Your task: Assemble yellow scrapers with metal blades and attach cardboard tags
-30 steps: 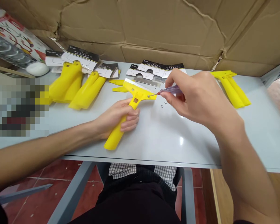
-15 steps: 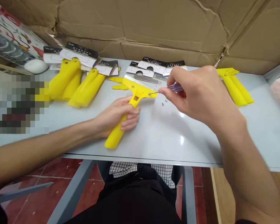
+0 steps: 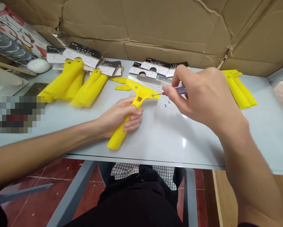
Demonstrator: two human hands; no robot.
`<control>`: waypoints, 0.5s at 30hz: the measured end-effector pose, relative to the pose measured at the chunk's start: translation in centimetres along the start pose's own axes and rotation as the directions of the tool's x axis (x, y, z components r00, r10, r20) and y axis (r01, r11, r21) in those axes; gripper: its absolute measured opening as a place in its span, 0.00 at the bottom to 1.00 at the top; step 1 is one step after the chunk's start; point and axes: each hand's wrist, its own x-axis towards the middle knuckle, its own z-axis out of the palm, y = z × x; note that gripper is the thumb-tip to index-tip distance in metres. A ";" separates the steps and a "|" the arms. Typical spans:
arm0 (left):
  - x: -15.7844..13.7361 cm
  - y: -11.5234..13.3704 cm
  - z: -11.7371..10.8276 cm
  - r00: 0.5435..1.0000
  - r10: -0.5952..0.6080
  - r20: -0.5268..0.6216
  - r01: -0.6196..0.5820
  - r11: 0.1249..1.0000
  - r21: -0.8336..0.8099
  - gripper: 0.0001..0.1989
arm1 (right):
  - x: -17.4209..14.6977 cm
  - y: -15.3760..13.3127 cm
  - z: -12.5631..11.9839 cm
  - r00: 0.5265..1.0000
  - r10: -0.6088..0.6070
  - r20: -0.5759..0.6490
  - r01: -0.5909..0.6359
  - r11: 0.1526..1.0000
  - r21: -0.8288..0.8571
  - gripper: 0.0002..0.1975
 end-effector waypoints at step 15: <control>0.0 0.0 0.0 1.000 -0.003 -0.016 0.003 1.000 -0.004 0.13 | 0.0 0.3 -0.4 0.994 -0.051 0.101 0.037 0.990 0.134 0.02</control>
